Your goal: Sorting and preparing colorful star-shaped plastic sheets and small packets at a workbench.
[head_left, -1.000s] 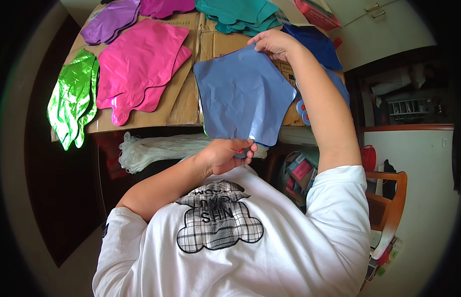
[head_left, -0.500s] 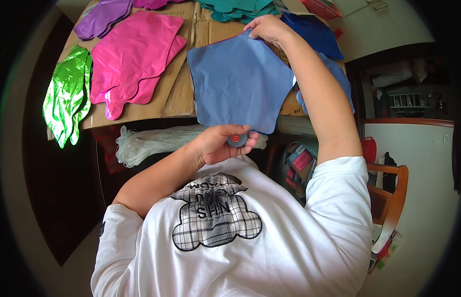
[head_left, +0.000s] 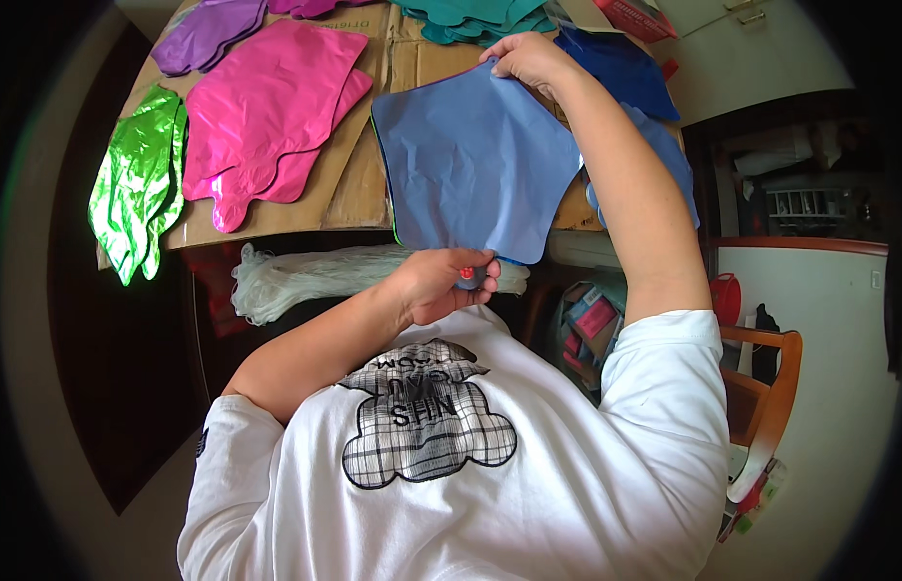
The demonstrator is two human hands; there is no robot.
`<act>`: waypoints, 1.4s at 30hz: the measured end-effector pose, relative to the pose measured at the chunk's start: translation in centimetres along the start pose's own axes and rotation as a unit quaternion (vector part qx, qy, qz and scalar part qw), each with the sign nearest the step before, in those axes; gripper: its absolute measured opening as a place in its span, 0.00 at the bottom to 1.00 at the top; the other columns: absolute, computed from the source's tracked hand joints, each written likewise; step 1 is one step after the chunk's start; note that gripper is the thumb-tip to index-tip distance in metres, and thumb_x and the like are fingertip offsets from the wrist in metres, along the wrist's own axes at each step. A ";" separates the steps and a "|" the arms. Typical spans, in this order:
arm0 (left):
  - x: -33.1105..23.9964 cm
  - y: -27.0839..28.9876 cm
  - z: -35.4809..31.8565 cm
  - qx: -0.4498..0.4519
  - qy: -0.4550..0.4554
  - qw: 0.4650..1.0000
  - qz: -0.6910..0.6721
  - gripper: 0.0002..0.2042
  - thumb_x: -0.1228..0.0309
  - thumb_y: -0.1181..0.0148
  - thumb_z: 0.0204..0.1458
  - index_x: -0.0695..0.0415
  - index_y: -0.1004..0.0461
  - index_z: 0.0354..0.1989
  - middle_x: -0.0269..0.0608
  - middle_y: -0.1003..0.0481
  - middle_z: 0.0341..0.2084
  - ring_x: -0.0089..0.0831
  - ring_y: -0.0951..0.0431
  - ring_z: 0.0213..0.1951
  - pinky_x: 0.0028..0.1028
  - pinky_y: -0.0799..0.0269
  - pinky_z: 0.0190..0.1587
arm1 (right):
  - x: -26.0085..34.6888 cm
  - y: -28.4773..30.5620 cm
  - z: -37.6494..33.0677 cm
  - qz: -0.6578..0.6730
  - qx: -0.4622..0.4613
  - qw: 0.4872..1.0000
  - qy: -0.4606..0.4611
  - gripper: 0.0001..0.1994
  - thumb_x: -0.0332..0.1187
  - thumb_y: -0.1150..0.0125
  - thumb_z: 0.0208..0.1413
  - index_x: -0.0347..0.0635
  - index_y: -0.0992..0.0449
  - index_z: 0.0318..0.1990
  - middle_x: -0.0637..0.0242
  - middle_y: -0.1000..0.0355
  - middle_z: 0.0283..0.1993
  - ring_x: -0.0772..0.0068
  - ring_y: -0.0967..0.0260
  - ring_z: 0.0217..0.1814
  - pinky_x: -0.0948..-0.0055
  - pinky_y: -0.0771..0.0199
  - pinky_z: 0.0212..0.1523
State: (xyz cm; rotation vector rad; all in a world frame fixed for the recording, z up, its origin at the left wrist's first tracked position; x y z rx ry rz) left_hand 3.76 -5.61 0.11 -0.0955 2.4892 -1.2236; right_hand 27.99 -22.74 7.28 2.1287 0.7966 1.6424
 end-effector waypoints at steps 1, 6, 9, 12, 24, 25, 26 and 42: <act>-0.1 -0.2 -0.1 -0.004 -0.002 1.000 0.005 0.06 0.71 0.49 0.61 0.61 0.29 0.39 0.36 0.27 0.33 0.26 0.27 0.34 0.27 0.27 0.42 | -0.2 0.2 -0.1 0.000 -0.001 1.000 -0.002 0.14 0.17 0.42 0.46 0.35 0.21 0.42 0.64 0.25 0.34 0.75 0.29 0.34 0.78 0.27 0.39; -0.2 -0.6 -0.2 -0.027 0.000 1.000 0.004 0.06 0.71 0.49 0.62 0.60 0.29 0.39 0.35 0.27 0.31 0.25 0.28 0.34 0.26 0.28 0.41 | -0.1 0.2 0.0 0.000 -0.003 1.000 -0.009 0.13 0.17 0.42 0.47 0.34 0.21 0.41 0.64 0.25 0.33 0.75 0.29 0.34 0.78 0.28 0.39; 0.3 -0.1 0.4 -0.022 -0.001 1.000 -0.010 0.05 0.71 0.48 0.61 0.60 0.29 0.38 0.34 0.28 0.30 0.24 0.30 0.33 0.26 0.29 0.40 | -0.4 -0.2 0.4 0.049 -0.036 0.998 -0.003 0.08 0.20 0.40 0.45 0.32 0.21 0.35 0.61 0.24 0.29 0.72 0.28 0.29 0.73 0.27 0.31; 0.2 -0.4 0.3 -0.029 -0.001 0.999 -0.014 0.05 0.72 0.48 0.61 0.60 0.29 0.37 0.34 0.29 0.29 0.24 0.31 0.32 0.25 0.29 0.40 | 0.2 -0.7 0.4 0.057 -0.030 0.996 -0.062 0.08 0.29 0.38 0.54 0.34 0.22 0.38 0.64 0.26 0.32 0.74 0.29 0.32 0.76 0.28 0.35; -0.5 -1.1 -0.3 0.003 -0.013 1.000 -0.021 0.07 0.68 0.48 0.62 0.58 0.30 0.38 0.34 0.28 0.31 0.23 0.30 0.32 0.25 0.30 0.40 | -0.7 -1.2 2.5 -0.121 -0.077 0.989 -0.026 0.20 0.44 0.42 0.58 0.31 0.22 0.28 0.59 0.31 0.19 0.65 0.34 0.20 0.65 0.32 0.26; -0.5 -1.1 -0.2 0.001 -0.011 1.000 -0.018 0.07 0.68 0.48 0.63 0.58 0.30 0.37 0.34 0.29 0.31 0.23 0.31 0.31 0.25 0.30 0.40 | -1.1 -1.2 2.8 -0.107 -0.062 0.992 -0.037 0.19 0.46 0.41 0.57 0.34 0.20 0.33 0.58 0.27 0.24 0.66 0.32 0.24 0.66 0.30 0.29; -0.4 -0.9 -0.1 -0.001 -0.008 1.000 -0.015 0.07 0.67 0.48 0.63 0.58 0.30 0.37 0.33 0.29 0.30 0.23 0.33 0.30 0.25 0.31 0.40 | -1.2 -1.0 2.9 -0.090 -0.049 0.994 -0.037 0.18 0.44 0.41 0.58 0.35 0.21 0.33 0.61 0.27 0.25 0.69 0.32 0.25 0.68 0.30 0.29; -0.3 -0.6 0.1 -0.013 0.002 0.998 -0.065 0.07 0.69 0.48 0.63 0.58 0.31 0.34 0.31 0.31 0.27 0.20 0.38 0.26 0.23 0.36 0.35 | 5.0 -0.1 -0.3 -0.274 0.155 0.945 0.087 0.10 0.20 0.41 0.42 0.35 0.22 0.35 0.67 0.25 0.31 0.76 0.29 0.34 0.75 0.28 0.36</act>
Point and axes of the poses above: each hand's wrist, its own z-axis towards the middle knuckle, its own y-axis out of the back of the hand, x = y × z, the point moved 4 cm from there along z, towards the middle knuckle
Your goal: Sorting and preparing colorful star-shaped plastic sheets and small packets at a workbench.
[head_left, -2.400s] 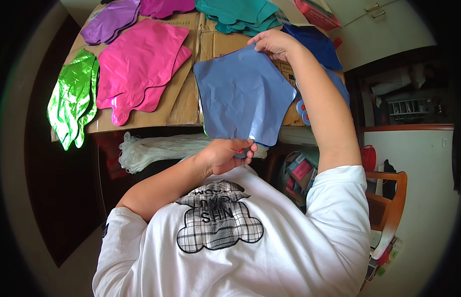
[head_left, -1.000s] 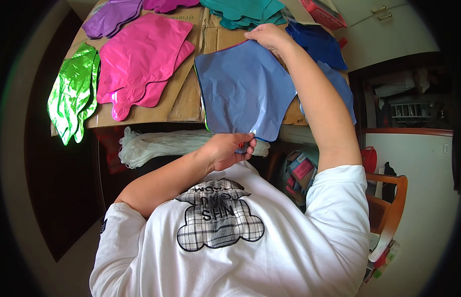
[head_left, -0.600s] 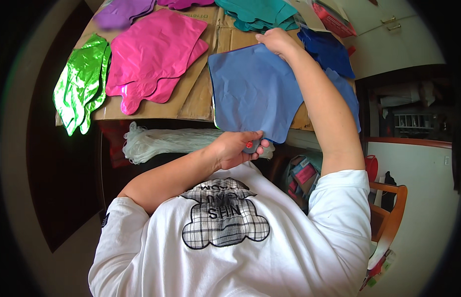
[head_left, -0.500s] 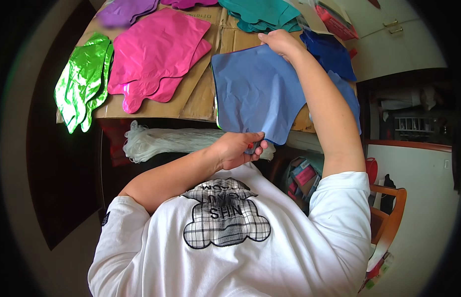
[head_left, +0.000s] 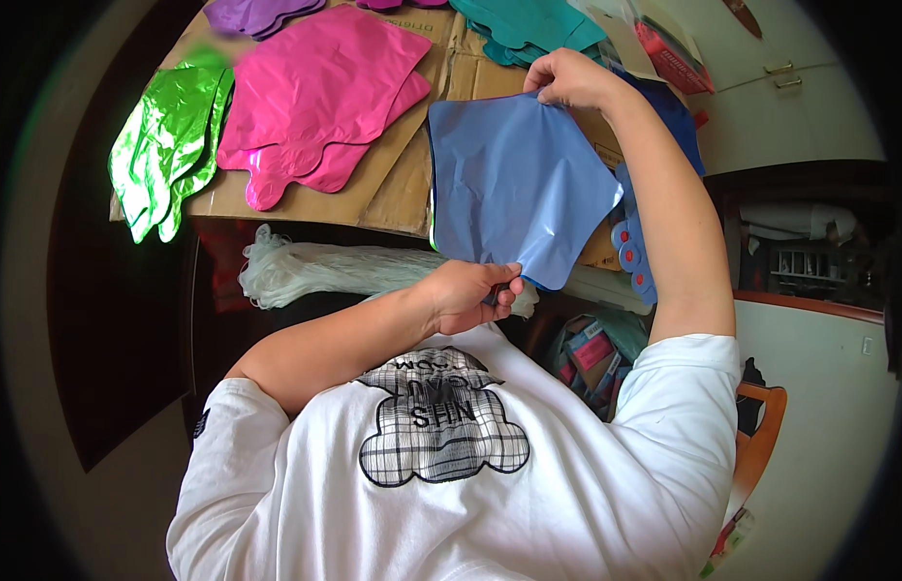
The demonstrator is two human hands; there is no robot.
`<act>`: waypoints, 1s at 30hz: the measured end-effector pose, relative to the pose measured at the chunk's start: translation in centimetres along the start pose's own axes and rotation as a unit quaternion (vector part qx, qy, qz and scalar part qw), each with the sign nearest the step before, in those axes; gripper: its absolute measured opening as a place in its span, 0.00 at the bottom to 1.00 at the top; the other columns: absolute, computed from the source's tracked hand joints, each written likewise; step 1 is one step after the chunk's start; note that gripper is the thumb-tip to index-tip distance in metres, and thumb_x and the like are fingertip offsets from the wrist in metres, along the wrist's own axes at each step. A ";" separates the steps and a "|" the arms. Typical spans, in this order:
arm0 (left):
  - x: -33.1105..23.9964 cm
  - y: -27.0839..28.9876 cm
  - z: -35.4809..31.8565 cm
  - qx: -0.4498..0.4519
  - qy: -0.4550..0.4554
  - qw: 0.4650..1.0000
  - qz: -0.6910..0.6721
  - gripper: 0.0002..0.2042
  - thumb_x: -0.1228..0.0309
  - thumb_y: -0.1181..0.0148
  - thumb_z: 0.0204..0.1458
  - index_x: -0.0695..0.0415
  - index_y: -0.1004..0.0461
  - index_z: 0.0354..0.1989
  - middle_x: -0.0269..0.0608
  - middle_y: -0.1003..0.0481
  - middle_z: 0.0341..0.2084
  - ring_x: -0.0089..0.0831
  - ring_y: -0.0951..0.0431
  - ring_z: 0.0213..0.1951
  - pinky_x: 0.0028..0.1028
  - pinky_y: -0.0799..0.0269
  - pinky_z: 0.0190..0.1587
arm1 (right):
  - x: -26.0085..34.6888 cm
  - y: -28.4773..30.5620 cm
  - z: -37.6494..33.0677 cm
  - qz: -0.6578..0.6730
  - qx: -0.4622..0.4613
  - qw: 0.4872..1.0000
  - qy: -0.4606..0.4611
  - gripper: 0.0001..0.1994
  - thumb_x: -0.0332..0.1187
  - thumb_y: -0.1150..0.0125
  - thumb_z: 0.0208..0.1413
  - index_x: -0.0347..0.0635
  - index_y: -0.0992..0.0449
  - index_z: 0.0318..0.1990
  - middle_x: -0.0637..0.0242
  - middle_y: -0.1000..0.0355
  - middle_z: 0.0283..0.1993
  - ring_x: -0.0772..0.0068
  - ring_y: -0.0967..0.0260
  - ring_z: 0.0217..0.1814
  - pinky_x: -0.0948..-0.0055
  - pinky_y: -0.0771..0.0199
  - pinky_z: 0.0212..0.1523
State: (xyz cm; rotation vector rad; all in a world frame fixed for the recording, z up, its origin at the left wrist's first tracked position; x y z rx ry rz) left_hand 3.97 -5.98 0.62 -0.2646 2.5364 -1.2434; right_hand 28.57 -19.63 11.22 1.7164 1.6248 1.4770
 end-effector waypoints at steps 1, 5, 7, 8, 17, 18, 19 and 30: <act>0.1 0.0 0.0 0.002 0.001 1.000 -0.004 0.07 0.69 0.48 0.63 0.58 0.31 0.34 0.31 0.31 0.27 0.20 0.39 0.26 0.23 0.36 0.35 | -0.3 0.0 0.2 0.005 0.004 1.000 0.004 0.10 0.20 0.41 0.42 0.35 0.22 0.35 0.67 0.25 0.31 0.76 0.29 0.33 0.74 0.28 0.35; 0.1 0.2 0.0 0.006 -0.002 1.000 -0.013 0.07 0.69 0.49 0.63 0.58 0.32 0.35 0.31 0.32 0.26 0.20 0.39 0.26 0.22 0.36 0.35 | -1.0 0.1 0.4 0.015 -0.003 1.000 0.025 0.08 0.21 0.41 0.43 0.36 0.22 0.33 0.68 0.25 0.30 0.76 0.29 0.33 0.74 0.28 0.33; 0.0 0.0 0.0 0.018 -0.006 1.000 -0.018 0.07 0.69 0.49 0.64 0.58 0.32 0.35 0.31 0.32 0.26 0.20 0.39 0.26 0.22 0.36 0.35 | -1.7 0.1 0.6 0.037 -0.031 0.998 0.042 0.09 0.19 0.41 0.42 0.35 0.21 0.33 0.66 0.24 0.30 0.76 0.29 0.30 0.73 0.28 0.28; 0.0 -0.1 0.0 0.028 -0.008 0.999 -0.022 0.07 0.69 0.50 0.64 0.58 0.32 0.35 0.31 0.32 0.26 0.20 0.39 0.26 0.22 0.36 0.35 | -2.0 0.1 0.7 0.047 -0.045 0.997 0.050 0.09 0.18 0.40 0.42 0.35 0.21 0.33 0.65 0.24 0.30 0.75 0.28 0.28 0.73 0.29 0.26; 0.4 -0.6 0.0 0.045 0.020 0.996 -0.070 0.05 0.72 0.51 0.63 0.59 0.33 0.35 0.32 0.31 0.26 0.20 0.38 0.25 0.23 0.35 0.33 | 5.3 -1.6 -4.2 -0.269 -0.264 0.903 0.209 0.24 0.27 0.34 0.42 0.46 0.27 0.51 0.62 0.32 0.50 0.56 0.36 0.56 0.60 0.35 0.58; 0.6 -0.6 0.0 0.056 0.020 0.995 -0.081 0.04 0.72 0.50 0.63 0.59 0.33 0.36 0.32 0.31 0.26 0.20 0.38 0.25 0.23 0.34 0.33 | 7.1 -2.4 -5.3 -0.255 -0.230 0.899 0.273 0.23 0.27 0.33 0.41 0.46 0.27 0.50 0.62 0.32 0.51 0.56 0.36 0.57 0.60 0.36 0.59; 0.6 -0.7 0.1 0.050 0.017 0.996 -0.078 0.04 0.72 0.51 0.63 0.59 0.33 0.36 0.33 0.31 0.26 0.20 0.38 0.25 0.22 0.34 0.33 | 8.7 -3.2 -6.6 -0.242 -0.195 0.890 0.332 0.23 0.26 0.33 0.40 0.45 0.26 0.49 0.61 0.31 0.52 0.55 0.37 0.59 0.60 0.37 0.60; 1.1 -3.0 -1.8 -0.024 -0.037 0.999 -0.009 0.04 0.73 0.47 0.61 0.57 0.32 0.33 0.32 0.30 0.23 0.20 0.36 0.24 0.24 0.35 0.32 | 16.6 -12.0 -9.1 -0.403 0.200 0.816 0.362 0.13 0.31 0.36 0.37 0.43 0.19 0.35 0.61 0.28 0.45 0.60 0.35 0.49 0.63 0.41 0.59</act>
Point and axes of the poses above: each hand's wrist, its own z-axis towards the middle knuckle, its own y-axis out of the back of the hand, x = y × z, the point moved 4 cm from there along z, towards the middle knuckle
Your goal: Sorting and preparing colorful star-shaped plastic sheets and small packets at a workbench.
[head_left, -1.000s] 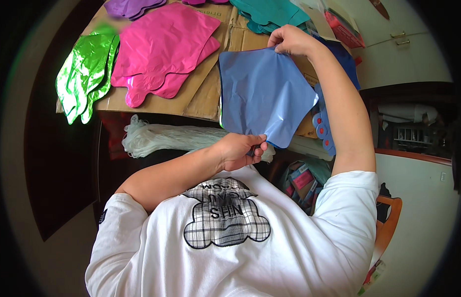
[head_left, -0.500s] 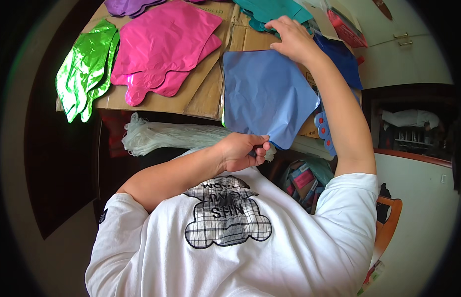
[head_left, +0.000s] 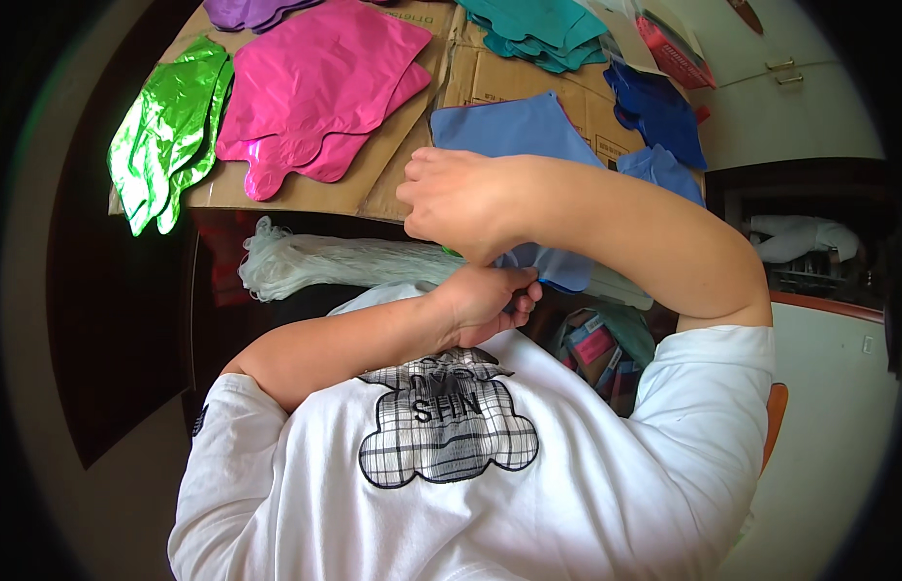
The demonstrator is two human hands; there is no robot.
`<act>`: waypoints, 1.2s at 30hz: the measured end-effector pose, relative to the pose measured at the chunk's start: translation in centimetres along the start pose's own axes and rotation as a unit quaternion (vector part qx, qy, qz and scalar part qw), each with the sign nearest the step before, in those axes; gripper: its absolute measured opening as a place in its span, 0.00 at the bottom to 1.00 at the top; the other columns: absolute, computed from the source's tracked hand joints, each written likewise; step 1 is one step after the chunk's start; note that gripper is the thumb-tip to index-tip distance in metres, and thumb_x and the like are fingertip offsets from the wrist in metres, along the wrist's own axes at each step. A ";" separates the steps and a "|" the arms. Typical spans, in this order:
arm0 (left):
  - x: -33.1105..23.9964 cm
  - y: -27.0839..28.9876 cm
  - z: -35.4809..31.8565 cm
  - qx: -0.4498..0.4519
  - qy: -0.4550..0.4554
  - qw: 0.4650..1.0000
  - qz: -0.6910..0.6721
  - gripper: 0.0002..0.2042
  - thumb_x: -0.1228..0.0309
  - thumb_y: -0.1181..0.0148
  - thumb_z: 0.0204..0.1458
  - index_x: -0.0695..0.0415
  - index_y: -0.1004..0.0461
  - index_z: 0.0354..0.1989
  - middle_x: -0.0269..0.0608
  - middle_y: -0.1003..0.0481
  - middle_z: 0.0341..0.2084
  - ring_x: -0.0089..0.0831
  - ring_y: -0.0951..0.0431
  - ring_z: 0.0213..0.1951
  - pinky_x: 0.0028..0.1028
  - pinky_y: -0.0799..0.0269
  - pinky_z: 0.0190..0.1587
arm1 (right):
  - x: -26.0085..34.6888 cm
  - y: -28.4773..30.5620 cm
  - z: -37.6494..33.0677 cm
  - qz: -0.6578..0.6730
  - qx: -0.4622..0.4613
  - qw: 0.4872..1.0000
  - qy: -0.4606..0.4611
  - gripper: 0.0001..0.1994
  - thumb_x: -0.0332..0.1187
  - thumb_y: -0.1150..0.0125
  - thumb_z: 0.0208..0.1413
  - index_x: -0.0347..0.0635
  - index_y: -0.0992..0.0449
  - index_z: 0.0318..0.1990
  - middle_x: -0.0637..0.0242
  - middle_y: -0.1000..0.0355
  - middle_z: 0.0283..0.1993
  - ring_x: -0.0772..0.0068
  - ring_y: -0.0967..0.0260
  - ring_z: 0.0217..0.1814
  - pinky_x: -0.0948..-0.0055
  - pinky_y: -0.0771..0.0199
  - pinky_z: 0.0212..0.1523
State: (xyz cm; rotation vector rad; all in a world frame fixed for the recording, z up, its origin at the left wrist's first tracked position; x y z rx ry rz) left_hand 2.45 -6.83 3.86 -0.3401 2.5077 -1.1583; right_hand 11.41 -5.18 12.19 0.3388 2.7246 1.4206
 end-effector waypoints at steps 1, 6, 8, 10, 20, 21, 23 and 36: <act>-0.1 0.0 0.0 0.003 0.001 1.000 0.005 0.04 0.73 0.46 0.61 0.57 0.32 0.33 0.32 0.30 0.23 0.20 0.36 0.23 0.24 0.35 0.32 | -0.1 -0.1 0.3 -0.003 0.031 0.999 -0.009 0.13 0.32 0.36 0.37 0.43 0.19 0.35 0.62 0.27 0.43 0.60 0.35 0.50 0.62 0.41 0.59; -0.6 0.2 -0.2 0.032 0.017 0.999 0.028 0.06 0.72 0.46 0.61 0.57 0.31 0.31 0.32 0.30 0.24 0.20 0.37 0.24 0.24 0.35 0.32 | -1.6 0.8 1.0 -0.060 0.124 0.989 -0.062 0.11 0.33 0.37 0.39 0.44 0.18 0.33 0.66 0.24 0.35 0.60 0.34 0.50 0.56 0.47 0.65; -0.4 0.4 -0.2 0.040 0.028 0.998 0.030 0.07 0.72 0.47 0.61 0.57 0.31 0.30 0.32 0.30 0.24 0.20 0.37 0.24 0.24 0.35 0.33 | -2.9 0.8 0.8 -0.060 0.085 0.991 -0.081 0.09 0.31 0.39 0.40 0.43 0.18 0.30 0.65 0.24 0.33 0.58 0.33 0.50 0.49 0.55 0.70; -0.5 0.7 0.1 0.053 0.030 0.998 0.036 0.07 0.71 0.47 0.62 0.57 0.31 0.30 0.31 0.30 0.24 0.20 0.37 0.24 0.24 0.35 0.34 | -4.2 0.8 0.5 -0.070 0.048 0.992 -0.096 0.08 0.30 0.40 0.41 0.44 0.18 0.30 0.66 0.24 0.33 0.57 0.33 0.50 0.47 0.57 0.71; -1.4 2.7 1.6 0.035 0.000 0.999 0.016 0.07 0.71 0.49 0.62 0.57 0.31 0.31 0.31 0.31 0.25 0.21 0.39 0.25 0.25 0.36 0.35 | -7.2 -2.4 -1.6 0.001 -0.265 0.964 0.003 0.08 0.24 0.38 0.37 0.45 0.25 0.29 0.67 0.30 0.33 0.62 0.31 0.45 0.53 0.48 0.70; -1.5 2.6 1.6 0.031 -0.004 0.999 0.016 0.07 0.71 0.48 0.62 0.57 0.32 0.31 0.31 0.31 0.25 0.21 0.39 0.25 0.24 0.36 0.35 | -7.6 -2.5 -1.8 0.007 -0.280 0.960 -0.001 0.09 0.23 0.37 0.36 0.45 0.26 0.29 0.67 0.30 0.33 0.62 0.31 0.45 0.53 0.47 0.69; -1.4 2.7 1.7 0.031 -0.007 0.999 0.010 0.07 0.71 0.48 0.62 0.57 0.32 0.31 0.31 0.31 0.24 0.21 0.39 0.25 0.24 0.36 0.34 | -8.5 -2.5 -2.2 0.019 -0.309 0.951 -0.009 0.09 0.23 0.37 0.36 0.44 0.27 0.28 0.67 0.31 0.34 0.63 0.31 0.45 0.53 0.46 0.69; -1.6 2.8 2.0 0.054 -0.012 0.998 -0.002 0.05 0.71 0.47 0.61 0.55 0.33 0.33 0.32 0.31 0.24 0.21 0.38 0.24 0.22 0.37 0.32 | -3.0 -2.2 -0.9 -0.013 -0.204 0.977 0.054 0.07 0.31 0.36 0.34 0.46 0.22 0.26 0.69 0.28 0.30 0.65 0.31 0.42 0.56 0.45 0.67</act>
Point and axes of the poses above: each hand's wrist, its own z-axis towards the middle knuckle, its own y-axis out of the back of the hand, x = y × z, the point moved 4 cm from there along z, towards the middle knuckle
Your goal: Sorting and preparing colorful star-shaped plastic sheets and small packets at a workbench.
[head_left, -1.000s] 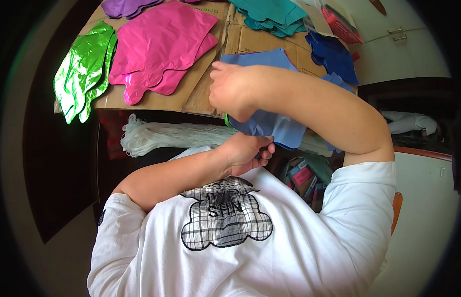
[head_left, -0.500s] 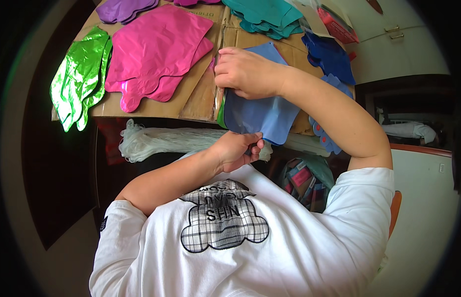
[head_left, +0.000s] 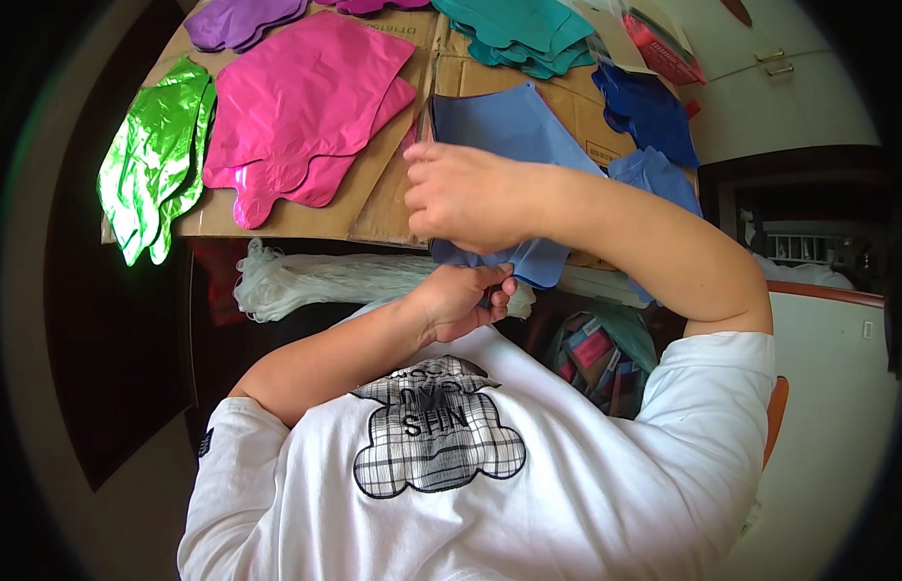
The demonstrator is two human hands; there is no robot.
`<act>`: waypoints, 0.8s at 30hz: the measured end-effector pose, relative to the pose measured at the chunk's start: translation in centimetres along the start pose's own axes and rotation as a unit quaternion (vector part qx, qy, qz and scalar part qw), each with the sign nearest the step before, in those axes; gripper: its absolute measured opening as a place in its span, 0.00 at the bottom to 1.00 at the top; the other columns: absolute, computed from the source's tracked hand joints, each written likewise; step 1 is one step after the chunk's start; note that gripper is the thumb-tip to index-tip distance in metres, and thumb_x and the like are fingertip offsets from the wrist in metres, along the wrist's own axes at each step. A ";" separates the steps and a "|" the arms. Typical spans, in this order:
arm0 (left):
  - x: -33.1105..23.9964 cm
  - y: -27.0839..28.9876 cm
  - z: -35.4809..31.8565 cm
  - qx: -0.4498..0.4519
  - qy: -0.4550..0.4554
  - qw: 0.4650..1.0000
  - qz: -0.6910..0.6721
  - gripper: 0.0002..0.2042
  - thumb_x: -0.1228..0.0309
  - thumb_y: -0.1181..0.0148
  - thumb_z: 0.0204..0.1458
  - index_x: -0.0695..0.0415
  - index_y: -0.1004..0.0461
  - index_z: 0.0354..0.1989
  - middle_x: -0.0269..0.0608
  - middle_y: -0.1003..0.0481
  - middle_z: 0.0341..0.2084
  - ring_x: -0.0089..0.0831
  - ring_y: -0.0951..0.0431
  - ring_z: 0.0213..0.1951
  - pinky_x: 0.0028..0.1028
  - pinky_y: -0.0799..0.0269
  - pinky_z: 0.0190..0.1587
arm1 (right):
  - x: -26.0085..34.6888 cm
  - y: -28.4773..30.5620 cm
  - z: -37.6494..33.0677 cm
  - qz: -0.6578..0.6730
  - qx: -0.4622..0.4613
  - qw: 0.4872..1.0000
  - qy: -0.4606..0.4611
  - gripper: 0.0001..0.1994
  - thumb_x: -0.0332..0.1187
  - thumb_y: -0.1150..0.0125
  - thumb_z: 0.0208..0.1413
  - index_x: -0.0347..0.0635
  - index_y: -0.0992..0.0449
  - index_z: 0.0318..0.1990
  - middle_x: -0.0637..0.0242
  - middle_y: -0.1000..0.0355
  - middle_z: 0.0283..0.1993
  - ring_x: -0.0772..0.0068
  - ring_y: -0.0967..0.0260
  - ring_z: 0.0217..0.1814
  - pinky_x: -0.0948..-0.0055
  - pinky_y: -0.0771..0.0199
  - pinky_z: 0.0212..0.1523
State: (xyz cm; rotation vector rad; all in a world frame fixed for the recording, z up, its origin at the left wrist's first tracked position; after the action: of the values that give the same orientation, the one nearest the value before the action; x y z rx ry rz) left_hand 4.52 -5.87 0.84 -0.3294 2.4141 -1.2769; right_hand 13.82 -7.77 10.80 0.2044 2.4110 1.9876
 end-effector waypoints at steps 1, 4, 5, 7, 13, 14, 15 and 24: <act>0.0 -0.1 -0.1 -0.001 -0.001 1.000 -0.003 0.05 0.71 0.47 0.61 0.56 0.33 0.33 0.32 0.31 0.24 0.21 0.38 0.24 0.22 0.37 0.32 | 0.4 -0.4 0.3 -0.016 0.012 1.000 0.009 0.04 0.32 0.37 0.37 0.48 0.22 0.24 0.70 0.28 0.28 0.66 0.31 0.40 0.61 0.42 0.64; -0.2 -0.3 -0.2 -0.001 0.000 1.000 -0.007 0.05 0.71 0.47 0.61 0.56 0.33 0.33 0.32 0.31 0.24 0.21 0.38 0.24 0.22 0.37 0.32 | 0.9 -0.3 0.2 -0.056 -0.013 0.998 0.019 0.03 0.34 0.36 0.38 0.52 0.21 0.25 0.75 0.27 0.28 0.71 0.28 0.39 0.69 0.38 0.51; -0.1 -0.1 -0.2 -0.001 0.005 1.000 -0.006 0.05 0.71 0.47 0.61 0.56 0.33 0.33 0.32 0.31 0.24 0.21 0.38 0.24 0.22 0.37 0.31 | 0.9 -0.3 0.1 -0.057 -0.033 0.998 0.022 0.03 0.33 0.37 0.39 0.52 0.21 0.25 0.75 0.27 0.28 0.71 0.28 0.39 0.69 0.38 0.51; -0.1 -0.1 0.0 0.004 0.007 1.000 -0.004 0.05 0.71 0.48 0.62 0.56 0.33 0.33 0.32 0.31 0.24 0.21 0.39 0.24 0.22 0.38 0.31 | 0.2 -0.3 -0.7 -0.063 -0.072 0.995 0.026 0.02 0.33 0.38 0.40 0.52 0.23 0.25 0.74 0.28 0.28 0.71 0.29 0.39 0.69 0.37 0.50; 0.0 0.0 0.1 0.008 -0.002 1.000 0.002 0.06 0.72 0.49 0.62 0.55 0.34 0.31 0.32 0.32 0.24 0.20 0.39 0.24 0.22 0.38 0.32 | -5.7 0.3 -2.3 -0.078 -0.136 0.987 -0.023 0.06 0.25 0.39 0.36 0.46 0.28 0.25 0.68 0.32 0.30 0.63 0.32 0.42 0.62 0.38 0.59; 0.0 -0.2 0.0 0.009 -0.003 1.000 0.004 0.06 0.72 0.49 0.62 0.55 0.34 0.31 0.32 0.32 0.24 0.20 0.39 0.24 0.22 0.38 0.32 | -6.6 0.5 -2.6 -0.067 -0.152 0.986 -0.030 0.07 0.23 0.40 0.34 0.45 0.29 0.24 0.66 0.33 0.31 0.60 0.32 0.42 0.60 0.38 0.60; 0.0 -0.2 -0.1 0.007 -0.005 1.000 0.007 0.06 0.73 0.49 0.62 0.55 0.34 0.31 0.32 0.32 0.23 0.20 0.39 0.24 0.22 0.38 0.32 | -7.2 0.6 -2.8 -0.057 -0.170 0.983 -0.032 0.09 0.22 0.39 0.32 0.43 0.31 0.24 0.65 0.34 0.31 0.58 0.33 0.42 0.61 0.37 0.59; 0.1 0.0 0.1 0.031 0.003 0.999 -0.026 0.05 0.72 0.48 0.62 0.56 0.33 0.32 0.31 0.31 0.24 0.20 0.39 0.24 0.22 0.38 0.33 | -6.9 1.3 -6.7 -0.102 -0.277 0.955 0.001 0.07 0.25 0.42 0.39 0.39 0.27 0.29 0.61 0.30 0.38 0.56 0.31 0.43 0.62 0.28 0.47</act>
State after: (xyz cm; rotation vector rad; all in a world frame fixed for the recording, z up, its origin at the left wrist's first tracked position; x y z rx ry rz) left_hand 4.48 -5.99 0.81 -0.3737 2.3807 -1.3732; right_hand 20.17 -14.78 12.84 -0.0537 1.6870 2.4418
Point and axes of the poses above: each hand's wrist, its own z-axis towards the middle knuckle, its own y-axis out of the back of the hand, x = y × z, the point moved 4 cm from there along z, towards the middle knuckle
